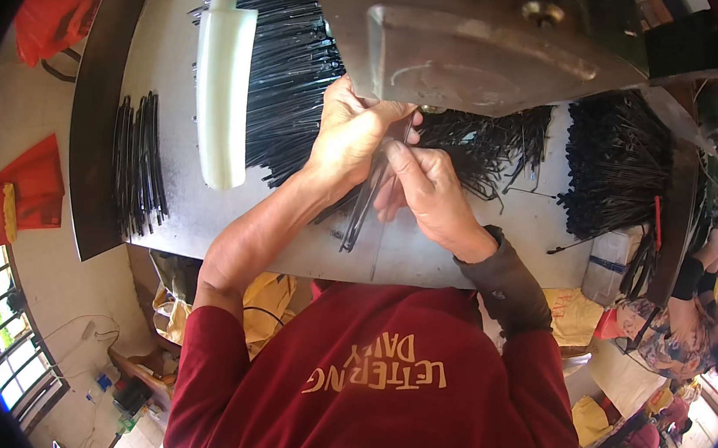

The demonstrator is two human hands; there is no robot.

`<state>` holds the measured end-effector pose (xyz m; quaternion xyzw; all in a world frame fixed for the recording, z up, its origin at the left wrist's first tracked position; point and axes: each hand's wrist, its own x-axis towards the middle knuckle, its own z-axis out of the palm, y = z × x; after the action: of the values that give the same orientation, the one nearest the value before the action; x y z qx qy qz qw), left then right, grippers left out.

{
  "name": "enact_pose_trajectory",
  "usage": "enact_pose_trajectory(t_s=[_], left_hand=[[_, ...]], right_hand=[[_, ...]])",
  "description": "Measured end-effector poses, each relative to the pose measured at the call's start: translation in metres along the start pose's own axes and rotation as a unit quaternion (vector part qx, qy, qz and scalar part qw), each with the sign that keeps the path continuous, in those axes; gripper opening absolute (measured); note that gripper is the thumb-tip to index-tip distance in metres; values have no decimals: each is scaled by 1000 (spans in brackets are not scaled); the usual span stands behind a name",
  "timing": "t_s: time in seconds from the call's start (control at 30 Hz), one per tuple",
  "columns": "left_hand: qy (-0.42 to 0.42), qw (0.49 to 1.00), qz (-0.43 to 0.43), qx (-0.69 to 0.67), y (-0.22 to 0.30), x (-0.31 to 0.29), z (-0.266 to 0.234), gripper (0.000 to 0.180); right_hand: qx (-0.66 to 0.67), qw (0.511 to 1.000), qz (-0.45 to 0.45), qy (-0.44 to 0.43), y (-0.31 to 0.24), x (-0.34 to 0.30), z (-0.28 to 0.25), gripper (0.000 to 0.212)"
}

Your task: The person fastens metal tips onto thin rods using a machine and arranges the processed rods into stacks on the table by hand.

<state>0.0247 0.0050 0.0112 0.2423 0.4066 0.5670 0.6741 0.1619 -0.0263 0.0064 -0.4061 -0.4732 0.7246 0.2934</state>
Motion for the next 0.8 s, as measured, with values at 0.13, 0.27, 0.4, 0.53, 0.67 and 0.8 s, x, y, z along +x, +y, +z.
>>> enact_pose_trajectory(t_s=[0.13, 0.27, 0.4, 0.53, 0.67, 0.8], left_hand=[[4, 997, -50, 50, 11, -2, 7, 24], [7, 993, -19, 113, 3, -2, 12, 15], [-8, 992, 37, 117, 13, -6, 8, 15], [80, 959, 80, 259, 62, -32, -38, 32], [192, 687, 213, 667, 100, -70, -97, 33], [49, 705, 224, 671, 55, -94, -74, 23]], right_hand=[[117, 989, 87, 12, -8, -8, 0, 45], [146, 985, 71, 50, -3, -6, 10, 44], [156, 985, 20, 69, 10, -11, 24, 45], [-250, 954, -160, 31, 4, -36, -21, 14], [-504, 818, -268, 74, -9, -50, -59, 21], [-586, 745, -316, 37, -1, -25, -67, 19]])
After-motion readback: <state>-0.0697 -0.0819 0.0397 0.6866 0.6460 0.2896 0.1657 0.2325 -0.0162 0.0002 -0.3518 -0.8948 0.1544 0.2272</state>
